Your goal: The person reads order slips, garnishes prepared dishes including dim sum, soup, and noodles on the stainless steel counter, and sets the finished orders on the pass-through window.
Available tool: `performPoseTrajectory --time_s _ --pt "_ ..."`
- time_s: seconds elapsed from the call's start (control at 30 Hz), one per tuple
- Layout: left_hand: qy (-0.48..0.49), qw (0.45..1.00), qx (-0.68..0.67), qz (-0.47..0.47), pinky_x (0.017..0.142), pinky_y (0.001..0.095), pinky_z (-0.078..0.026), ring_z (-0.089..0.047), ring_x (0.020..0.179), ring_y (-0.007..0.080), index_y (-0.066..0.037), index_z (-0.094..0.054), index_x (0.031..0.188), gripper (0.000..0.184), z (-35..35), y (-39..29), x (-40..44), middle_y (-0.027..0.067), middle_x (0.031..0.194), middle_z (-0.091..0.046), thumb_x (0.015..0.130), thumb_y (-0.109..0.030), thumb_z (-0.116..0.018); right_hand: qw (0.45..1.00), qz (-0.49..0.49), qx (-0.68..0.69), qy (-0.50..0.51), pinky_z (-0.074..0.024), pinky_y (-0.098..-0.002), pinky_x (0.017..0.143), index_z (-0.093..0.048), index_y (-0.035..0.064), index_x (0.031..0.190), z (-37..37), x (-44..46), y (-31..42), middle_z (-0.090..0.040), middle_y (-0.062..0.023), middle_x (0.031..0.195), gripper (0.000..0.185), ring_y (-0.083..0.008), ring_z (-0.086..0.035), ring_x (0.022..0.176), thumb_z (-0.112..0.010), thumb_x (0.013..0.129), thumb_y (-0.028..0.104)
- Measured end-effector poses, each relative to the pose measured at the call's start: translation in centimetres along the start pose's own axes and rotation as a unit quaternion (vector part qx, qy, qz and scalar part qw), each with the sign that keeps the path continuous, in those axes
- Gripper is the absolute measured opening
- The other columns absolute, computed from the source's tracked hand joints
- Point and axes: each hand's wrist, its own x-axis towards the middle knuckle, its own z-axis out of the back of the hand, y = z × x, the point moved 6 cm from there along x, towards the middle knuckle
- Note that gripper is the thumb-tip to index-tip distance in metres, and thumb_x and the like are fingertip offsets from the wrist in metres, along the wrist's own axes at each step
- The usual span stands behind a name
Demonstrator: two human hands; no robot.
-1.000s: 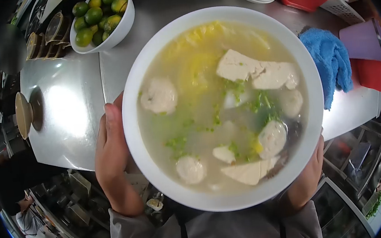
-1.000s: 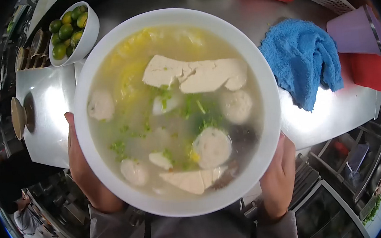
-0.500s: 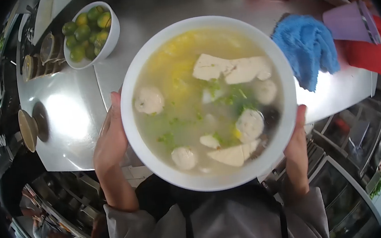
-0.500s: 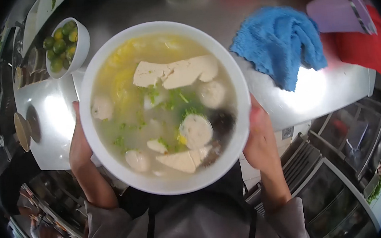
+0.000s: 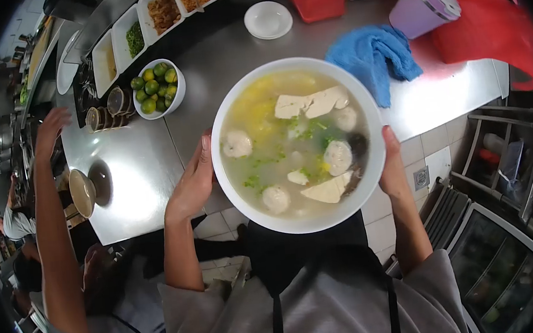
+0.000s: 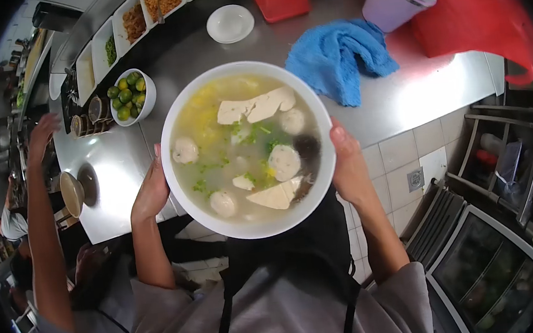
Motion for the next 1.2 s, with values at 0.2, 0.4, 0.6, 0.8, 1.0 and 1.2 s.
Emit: performPoseTrajectory --time_s 0.2,0.4,0.6,0.8,1.0,1.2 --pt "0.010 0.999 0.053 -0.003 0.098 0.0298 -0.025 -0.036 0.115 0.0213 -0.001 -0.031 0.128 0.057 -5.4 -5.6 -1.7 0.0141 0.123 -0.041 0.094 -0.042 -0.013 0.999 0.007 0.043 -0.028 -0.0403 -0.0303 0.080 -0.049 -0.0013 0.112 7.0 -4.2 3.2 -0.056 -0.0137 0.099 0.070 -0.0200 -0.053 0.092 -0.022 0.086 0.058" --pt "0.091 0.993 0.027 -0.068 0.091 0.0281 -0.034 -0.044 0.105 0.0186 -0.002 -0.033 0.127 0.061 -16.0 -10.0 -0.1 0.0125 0.118 -0.045 0.092 -0.047 -0.012 0.994 0.026 0.022 -0.107 -0.0387 -0.0240 0.041 -0.052 0.0003 0.088 18.8 -7.6 3.6 -0.050 -0.0061 0.060 0.067 -0.0117 -0.049 0.048 -0.025 0.083 0.061" --pt "0.170 0.984 0.020 -0.049 0.066 0.0238 -0.048 -0.054 0.077 0.0090 -0.005 -0.037 0.123 0.066 -29.1 -14.4 1.8 0.0059 0.096 -0.054 0.088 -0.055 -0.014 0.985 0.023 0.034 -0.170 -0.0371 -0.0232 0.033 -0.053 0.0006 0.084 31.6 -11.7 1.9 -0.049 -0.0059 0.053 0.065 -0.0116 -0.048 0.039 -0.026 0.084 0.060" --pt "0.277 0.956 -0.045 -0.088 0.056 0.0327 -0.053 -0.061 0.075 0.0198 -0.006 -0.032 0.123 0.060 -41.7 -19.4 5.9 0.0130 0.096 -0.056 0.089 -0.052 -0.016 0.979 0.009 0.033 -0.201 -0.0360 -0.0233 0.030 -0.053 -0.0009 0.087 43.5 -12.6 -1.0 -0.049 -0.0061 0.049 0.060 -0.0132 -0.046 0.034 -0.022 0.087 0.051" --pt "0.320 0.944 -0.048 -0.069 0.053 0.0327 -0.054 -0.059 0.076 0.0183 -0.008 -0.030 0.124 0.060 -51.2 -23.4 12.5 0.0124 0.099 -0.053 0.088 -0.053 -0.015 0.977 0.018 0.056 -0.206 -0.0338 -0.0240 0.028 -0.047 0.0004 0.101 53.9 -8.1 -2.0 -0.049 -0.0075 0.053 0.053 -0.0146 -0.043 0.032 -0.022 0.088 0.046" --pt "0.297 0.948 -0.097 -0.060 0.051 0.0341 -0.054 -0.057 0.082 0.0221 -0.005 -0.026 0.126 0.066 -57.8 -27.8 20.2 0.0141 0.107 -0.045 0.087 -0.057 -0.018 0.984 -0.002 0.072 -0.166 -0.0346 -0.0241 0.027 -0.045 0.0008 0.103 63.5 -0.2 -3.4 -0.049 -0.0077 0.054 0.056 -0.0154 -0.046 0.033 -0.024 0.087 0.050"
